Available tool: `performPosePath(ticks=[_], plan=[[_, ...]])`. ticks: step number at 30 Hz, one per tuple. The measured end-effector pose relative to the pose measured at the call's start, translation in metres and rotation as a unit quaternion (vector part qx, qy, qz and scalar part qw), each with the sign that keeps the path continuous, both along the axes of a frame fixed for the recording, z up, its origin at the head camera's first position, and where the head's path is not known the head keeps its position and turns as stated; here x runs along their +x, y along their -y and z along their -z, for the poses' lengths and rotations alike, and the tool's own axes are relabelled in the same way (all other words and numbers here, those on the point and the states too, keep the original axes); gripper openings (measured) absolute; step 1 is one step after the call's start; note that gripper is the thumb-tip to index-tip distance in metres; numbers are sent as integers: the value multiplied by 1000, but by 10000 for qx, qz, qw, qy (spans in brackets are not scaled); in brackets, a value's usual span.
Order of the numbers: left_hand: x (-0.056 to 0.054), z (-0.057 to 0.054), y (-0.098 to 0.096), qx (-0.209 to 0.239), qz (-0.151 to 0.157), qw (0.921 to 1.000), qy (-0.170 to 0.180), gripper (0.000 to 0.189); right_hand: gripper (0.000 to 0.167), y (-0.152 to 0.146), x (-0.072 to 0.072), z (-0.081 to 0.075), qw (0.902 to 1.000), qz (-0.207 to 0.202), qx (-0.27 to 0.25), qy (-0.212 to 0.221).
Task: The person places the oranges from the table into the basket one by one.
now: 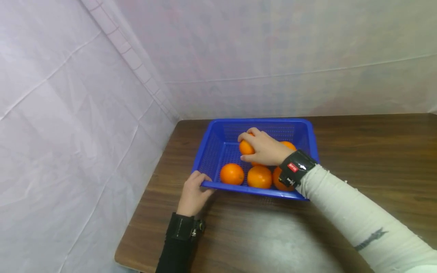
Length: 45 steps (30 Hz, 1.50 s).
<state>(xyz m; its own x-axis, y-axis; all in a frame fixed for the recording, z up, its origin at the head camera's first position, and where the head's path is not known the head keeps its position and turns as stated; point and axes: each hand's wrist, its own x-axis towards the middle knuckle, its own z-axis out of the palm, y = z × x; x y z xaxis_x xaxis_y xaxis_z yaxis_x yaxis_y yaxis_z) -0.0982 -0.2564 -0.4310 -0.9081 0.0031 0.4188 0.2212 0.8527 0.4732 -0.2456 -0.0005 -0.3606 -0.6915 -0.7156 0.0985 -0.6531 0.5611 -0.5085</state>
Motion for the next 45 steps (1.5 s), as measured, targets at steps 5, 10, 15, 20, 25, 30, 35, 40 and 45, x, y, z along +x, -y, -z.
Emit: performPosePath(ticks=[5, 10, 15, 20, 25, 30, 35, 40, 45], plan=[[0, 0, -1, 19, 30, 10000, -29, 24, 53, 4, 0, 4, 10000, 11, -76, -41], [1, 0, -2, 23, 28, 10000, 28, 24, 54, 9, 1, 8, 9998, -11, -17, -199], [1, 0, -2, 27, 9, 10000, 47, 24, 56, 16, 5, 10, 9996, -43, 75, -287], [2, 0, -3, 56, -6, 10000, 78, 24, 56, 23, 6, 16, 9997, -58, 114, -203], [2, -1, -4, 49, -5, 10000, 70, 24, 54, 28, 7, 22, 9996, -8, 232, -133], [3, -2, -2, 21, -10, 10000, 76, 23, 52, 34, 5, 27, 9995, -20, 307, -101], [4, -2, -3, 41, -10, 10000, 44, 24, 51, 37, 4, 30, 9993, 20, 359, -46], [5, -2, -3, 54, 13, 10000, 38, 23, 53, 38, 0, 34, 9993, -24, 364, 45], [5, -1, -4, 77, -5, 9999, 70, 24, 56, 39, -5, 40, 9993, -78, 335, 131]])
